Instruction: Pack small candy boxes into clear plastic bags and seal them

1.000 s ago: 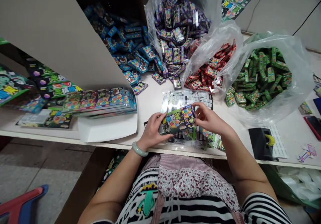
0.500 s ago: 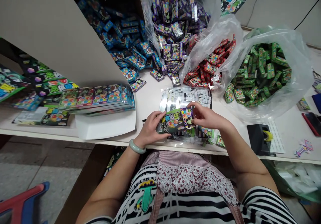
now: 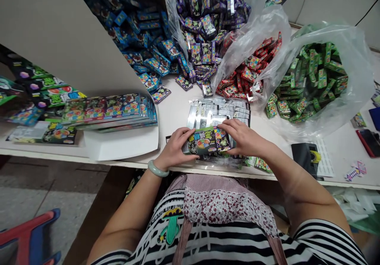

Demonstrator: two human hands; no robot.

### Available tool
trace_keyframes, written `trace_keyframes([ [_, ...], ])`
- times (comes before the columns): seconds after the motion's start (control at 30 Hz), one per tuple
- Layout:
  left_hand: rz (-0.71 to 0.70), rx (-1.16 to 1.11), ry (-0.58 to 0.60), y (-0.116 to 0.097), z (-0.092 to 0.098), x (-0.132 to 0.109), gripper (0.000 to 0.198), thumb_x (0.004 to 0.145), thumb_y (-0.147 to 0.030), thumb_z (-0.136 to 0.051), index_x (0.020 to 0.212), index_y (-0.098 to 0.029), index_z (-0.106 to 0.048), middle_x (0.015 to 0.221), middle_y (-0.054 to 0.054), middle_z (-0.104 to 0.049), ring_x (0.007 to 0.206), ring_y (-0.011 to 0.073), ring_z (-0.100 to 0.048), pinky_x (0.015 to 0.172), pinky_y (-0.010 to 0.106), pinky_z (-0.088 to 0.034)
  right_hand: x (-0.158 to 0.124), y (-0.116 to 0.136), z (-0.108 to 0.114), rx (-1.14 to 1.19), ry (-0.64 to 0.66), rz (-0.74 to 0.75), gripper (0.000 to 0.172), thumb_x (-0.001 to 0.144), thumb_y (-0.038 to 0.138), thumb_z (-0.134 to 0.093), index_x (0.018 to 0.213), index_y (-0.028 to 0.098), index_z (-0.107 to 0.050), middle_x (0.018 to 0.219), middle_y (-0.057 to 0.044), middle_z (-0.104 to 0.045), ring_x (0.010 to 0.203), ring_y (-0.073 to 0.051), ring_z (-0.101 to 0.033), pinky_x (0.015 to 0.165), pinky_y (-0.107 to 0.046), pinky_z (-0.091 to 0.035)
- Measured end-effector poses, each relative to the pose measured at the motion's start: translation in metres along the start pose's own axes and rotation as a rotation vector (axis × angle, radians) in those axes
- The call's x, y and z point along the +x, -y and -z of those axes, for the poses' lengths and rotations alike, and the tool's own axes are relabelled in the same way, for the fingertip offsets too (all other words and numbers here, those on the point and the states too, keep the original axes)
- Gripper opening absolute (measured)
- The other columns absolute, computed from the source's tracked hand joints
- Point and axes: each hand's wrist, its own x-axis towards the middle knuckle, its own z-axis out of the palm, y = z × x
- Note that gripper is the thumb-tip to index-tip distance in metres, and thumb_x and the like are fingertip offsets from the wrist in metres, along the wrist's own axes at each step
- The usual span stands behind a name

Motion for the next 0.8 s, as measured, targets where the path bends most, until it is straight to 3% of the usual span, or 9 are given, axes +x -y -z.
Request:
trace_keyframes([
  [0.17, 0.018, -0.058, -0.019, -0.003, 0.001, -0.002, 0.094, 0.073, -0.051, -0.08, 0.153, -0.029, -0.034, 0.126, 0.011, -0.049, 0.117, 0.0289, -0.054, 0.101, 0.05, -0.052, -0.003, 0.002, 0.005, 0.014, -0.053, 0.0, 0.078, 0.071, 0.036, -0.078, 0.137, 0.014, -0.043, 0.132, -0.021, -0.052, 0.121, -0.037, -0.05, 0.103, -0.055, -0.047],
  [0.4, -0.017, -0.035, 0.022, -0.004, -0.004, -0.003, 0.098, 0.073, -0.05, -0.081, 0.154, -0.028, -0.031, 0.129, 0.013, -0.049, 0.118, 0.0302, -0.054, 0.102, 0.052, -0.051, 0.003, 0.002, 0.003, 0.057, 0.044, 0.083, 0.077, 0.07, 0.033, -0.08, 0.138, 0.019, -0.046, 0.13, -0.017, -0.055, 0.12, -0.036, -0.051, 0.103, -0.055, -0.046],
  [0.57, 0.026, 0.011, -0.054, -0.002, -0.005, 0.0, 0.097, 0.074, -0.051, -0.08, 0.154, -0.029, -0.03, 0.128, 0.012, -0.049, 0.118, 0.0305, -0.054, 0.102, 0.052, -0.051, 0.005, -0.001, -0.007, 0.135, -0.134, 0.011, 0.093, 0.073, 0.051, -0.081, 0.147, 0.019, -0.035, 0.144, -0.02, -0.047, 0.136, -0.038, -0.041, 0.113, -0.057, -0.037],
  [0.7, 0.065, 0.003, -0.067, -0.003, -0.007, 0.001, 0.096, 0.074, -0.052, -0.08, 0.153, -0.029, -0.032, 0.128, 0.012, -0.048, 0.12, 0.0306, -0.053, 0.103, 0.052, -0.05, 0.002, 0.009, -0.015, 0.2, -0.162, -0.037, 0.06, 0.089, 0.051, -0.065, 0.138, 0.023, -0.047, 0.13, -0.016, -0.062, 0.134, -0.036, -0.045, 0.115, -0.062, -0.029],
  [0.8, 0.06, -0.056, -0.072, -0.004, -0.009, 0.002, 0.097, 0.073, -0.053, -0.08, 0.153, -0.028, -0.032, 0.129, 0.012, -0.048, 0.121, 0.0303, -0.053, 0.104, 0.051, -0.05, 0.007, 0.014, -0.014, 0.316, -0.168, 0.0, 0.045, 0.094, 0.045, -0.059, 0.134, 0.025, -0.052, 0.132, -0.013, -0.063, 0.134, -0.034, -0.048, 0.116, -0.063, -0.025],
])
